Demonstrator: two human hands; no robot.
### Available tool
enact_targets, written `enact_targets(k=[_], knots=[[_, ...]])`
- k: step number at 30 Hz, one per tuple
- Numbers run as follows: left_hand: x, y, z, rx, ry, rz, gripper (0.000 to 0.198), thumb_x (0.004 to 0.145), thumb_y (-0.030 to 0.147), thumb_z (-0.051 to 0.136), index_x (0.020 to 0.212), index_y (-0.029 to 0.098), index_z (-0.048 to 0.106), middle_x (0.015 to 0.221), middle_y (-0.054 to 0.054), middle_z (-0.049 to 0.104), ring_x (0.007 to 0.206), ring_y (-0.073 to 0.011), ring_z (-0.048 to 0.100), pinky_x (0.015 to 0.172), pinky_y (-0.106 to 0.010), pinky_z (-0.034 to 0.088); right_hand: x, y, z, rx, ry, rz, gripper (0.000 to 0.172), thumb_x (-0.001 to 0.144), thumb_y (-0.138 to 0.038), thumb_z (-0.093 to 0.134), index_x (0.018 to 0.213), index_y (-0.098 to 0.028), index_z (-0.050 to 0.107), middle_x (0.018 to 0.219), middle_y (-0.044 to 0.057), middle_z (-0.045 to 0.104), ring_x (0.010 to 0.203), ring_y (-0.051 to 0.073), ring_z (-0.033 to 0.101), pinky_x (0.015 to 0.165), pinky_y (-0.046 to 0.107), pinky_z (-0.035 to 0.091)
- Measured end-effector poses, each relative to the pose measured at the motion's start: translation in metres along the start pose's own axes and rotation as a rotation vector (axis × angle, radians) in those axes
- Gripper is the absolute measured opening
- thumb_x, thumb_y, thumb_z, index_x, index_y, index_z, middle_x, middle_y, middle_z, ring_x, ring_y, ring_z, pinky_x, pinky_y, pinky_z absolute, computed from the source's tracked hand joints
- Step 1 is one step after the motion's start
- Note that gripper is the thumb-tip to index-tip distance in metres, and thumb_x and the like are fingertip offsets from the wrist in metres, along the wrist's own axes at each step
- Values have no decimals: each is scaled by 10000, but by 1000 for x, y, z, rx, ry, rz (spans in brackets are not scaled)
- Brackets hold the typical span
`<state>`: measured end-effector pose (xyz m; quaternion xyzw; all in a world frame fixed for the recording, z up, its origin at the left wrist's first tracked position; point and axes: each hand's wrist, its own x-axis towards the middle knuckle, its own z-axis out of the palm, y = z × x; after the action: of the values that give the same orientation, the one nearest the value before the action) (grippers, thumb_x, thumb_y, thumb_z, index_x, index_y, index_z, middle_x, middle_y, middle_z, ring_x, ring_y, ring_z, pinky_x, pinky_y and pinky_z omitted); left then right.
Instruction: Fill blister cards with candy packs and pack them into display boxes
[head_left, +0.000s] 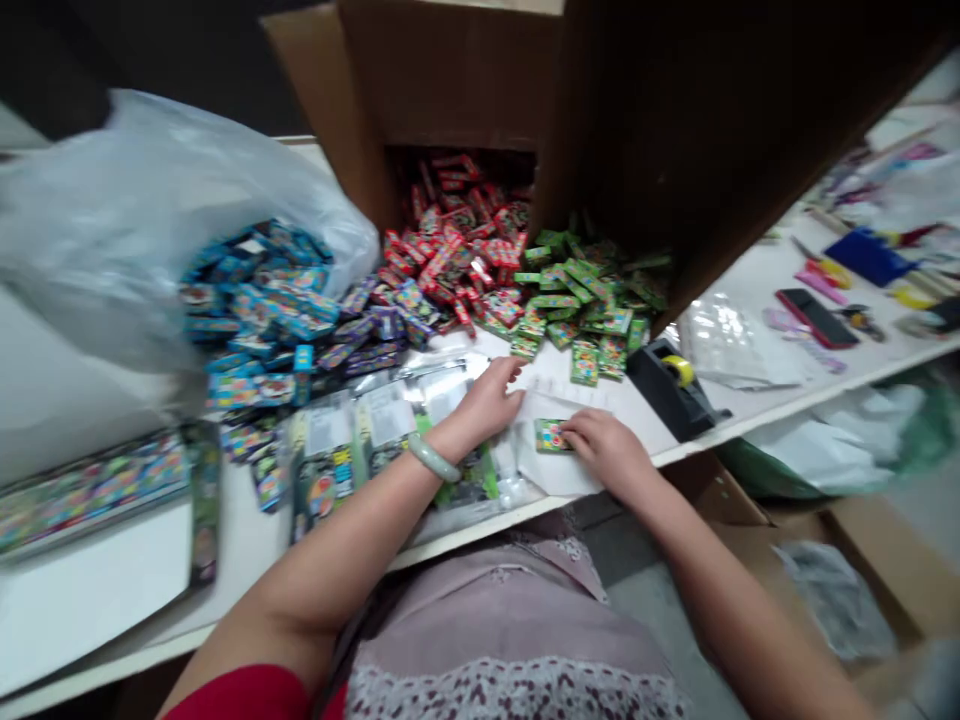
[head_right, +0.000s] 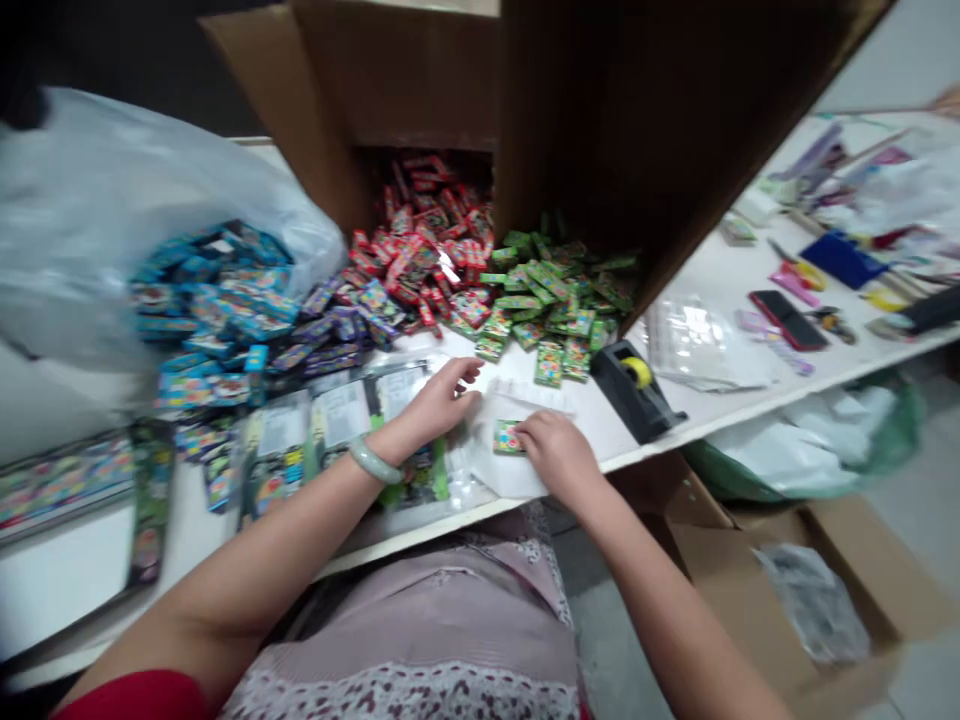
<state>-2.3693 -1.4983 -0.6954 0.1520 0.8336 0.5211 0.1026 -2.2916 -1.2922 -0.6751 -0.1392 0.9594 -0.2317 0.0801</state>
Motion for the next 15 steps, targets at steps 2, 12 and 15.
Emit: enact_targets(k=[2, 12, 15], knots=[[-33, -4, -29, 22, 60, 30, 345, 812, 152, 538, 1154, 193, 560, 1084, -68, 615, 976, -171, 596, 870, -301, 483, 1, -4, -10, 85, 47, -43, 181, 916, -239, 510, 919, -197, 687, 923, 84, 698, 904, 248, 629, 828, 387, 487], [-174, -57, -117, 434, 398, -294, 528, 754, 453, 664, 1192, 183, 546, 1210, -139, 590, 1173, -315, 523, 1018, -486, 396, 114, -151, 39, 93, -254, -477, 345, 861, -301, 643, 1184, -183, 611, 1229, 121, 632, 1150, 237, 564, 953, 380, 446], [-178, -56, -97, 571, 288, -361, 783, 701, 522, 707, 1343, 171, 429, 1432, -188, 438, 1354, -375, 352, 1105, -551, 272, 148, -181, 70, -131, -307, -464, 700, 681, -368, 815, 1271, -111, 540, 1325, 211, 537, 1245, 317, 478, 998, 437, 395]])
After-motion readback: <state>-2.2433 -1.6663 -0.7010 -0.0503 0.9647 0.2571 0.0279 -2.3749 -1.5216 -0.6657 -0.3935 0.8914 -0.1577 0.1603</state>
